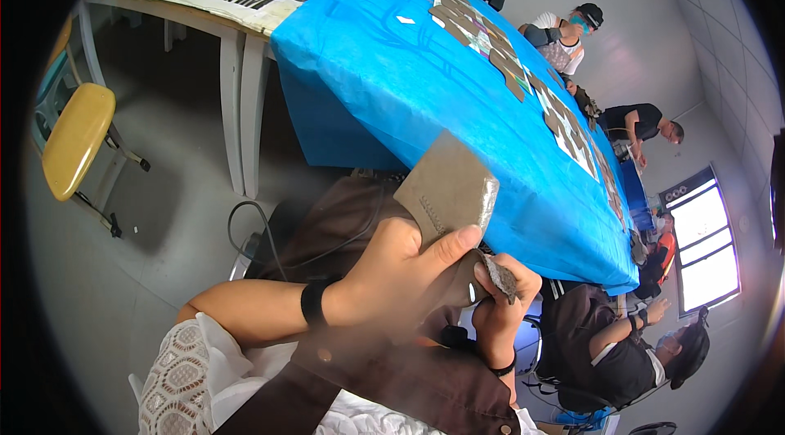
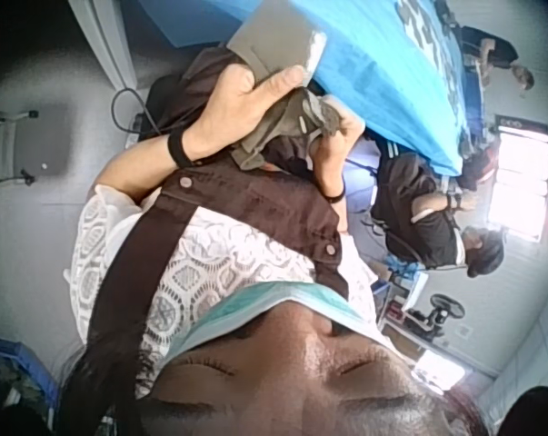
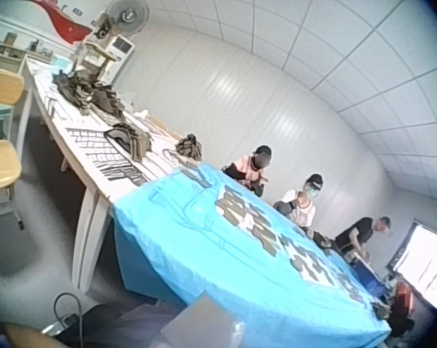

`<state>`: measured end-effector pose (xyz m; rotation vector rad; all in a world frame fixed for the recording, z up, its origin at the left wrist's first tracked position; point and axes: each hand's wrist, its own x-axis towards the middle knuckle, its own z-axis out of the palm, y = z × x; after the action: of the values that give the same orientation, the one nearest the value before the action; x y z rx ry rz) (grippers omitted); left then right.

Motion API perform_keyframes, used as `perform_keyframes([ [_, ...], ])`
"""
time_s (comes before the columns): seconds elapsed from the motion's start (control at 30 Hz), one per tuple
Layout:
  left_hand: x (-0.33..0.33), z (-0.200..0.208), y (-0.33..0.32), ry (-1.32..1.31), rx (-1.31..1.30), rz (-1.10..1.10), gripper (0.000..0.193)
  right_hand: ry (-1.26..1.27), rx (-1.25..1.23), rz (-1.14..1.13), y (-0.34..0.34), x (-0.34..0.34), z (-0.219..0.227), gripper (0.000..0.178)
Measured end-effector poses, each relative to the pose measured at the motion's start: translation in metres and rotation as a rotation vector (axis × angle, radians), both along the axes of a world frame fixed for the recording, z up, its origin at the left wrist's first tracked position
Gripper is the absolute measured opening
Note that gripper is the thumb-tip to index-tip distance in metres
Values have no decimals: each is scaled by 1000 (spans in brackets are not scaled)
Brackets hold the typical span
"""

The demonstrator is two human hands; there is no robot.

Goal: Apply adhesive to shoe component parts and assemble them by hand.

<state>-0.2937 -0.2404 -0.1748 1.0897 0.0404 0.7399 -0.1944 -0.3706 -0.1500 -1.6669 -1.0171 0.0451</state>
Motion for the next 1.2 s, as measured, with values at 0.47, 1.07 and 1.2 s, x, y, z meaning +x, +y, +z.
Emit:
perform_keyframes([
  [0.47, -8, -3, 3, -51, -36, -100, 37, 177, -30, 66, -3, 0, 3, 10],
  [1.07, -5, -20, 13, 10, 160, -172, 36, 171, -165, 132, -18, 11, 14, 7],
  [1.2, -4, -22, 11, -41, 215, -144, 39, -39, -158, 134, -18, 8, 19, 6],
])
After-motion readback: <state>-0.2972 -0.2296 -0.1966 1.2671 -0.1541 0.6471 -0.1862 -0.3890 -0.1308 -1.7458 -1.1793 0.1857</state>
